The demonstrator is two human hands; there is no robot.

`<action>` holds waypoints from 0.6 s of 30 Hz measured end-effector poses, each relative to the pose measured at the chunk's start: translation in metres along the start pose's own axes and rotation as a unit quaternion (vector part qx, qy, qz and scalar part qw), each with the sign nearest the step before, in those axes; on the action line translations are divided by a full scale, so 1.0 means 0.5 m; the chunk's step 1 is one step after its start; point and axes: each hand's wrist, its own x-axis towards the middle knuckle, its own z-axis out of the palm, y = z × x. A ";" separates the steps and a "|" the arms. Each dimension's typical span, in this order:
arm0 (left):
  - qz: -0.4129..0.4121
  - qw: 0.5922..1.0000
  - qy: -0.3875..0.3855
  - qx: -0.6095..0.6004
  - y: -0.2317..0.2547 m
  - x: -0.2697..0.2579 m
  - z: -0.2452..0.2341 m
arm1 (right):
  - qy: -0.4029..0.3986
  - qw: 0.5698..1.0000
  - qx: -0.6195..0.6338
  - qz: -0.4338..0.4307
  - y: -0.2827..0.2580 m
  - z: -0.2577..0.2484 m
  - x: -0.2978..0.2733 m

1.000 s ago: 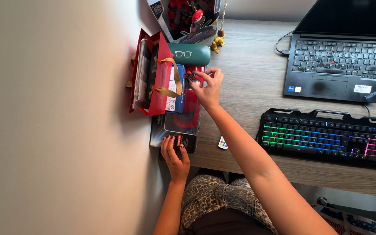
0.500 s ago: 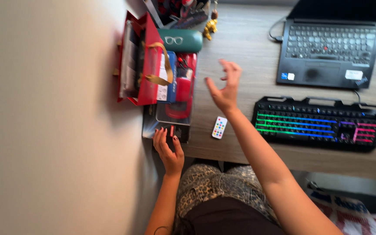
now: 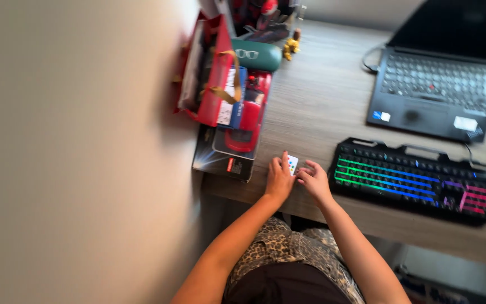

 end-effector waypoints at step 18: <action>-0.389 0.645 0.290 -0.591 -0.053 -0.003 -0.369 | -0.309 0.947 0.049 -0.074 -0.251 0.263 -0.186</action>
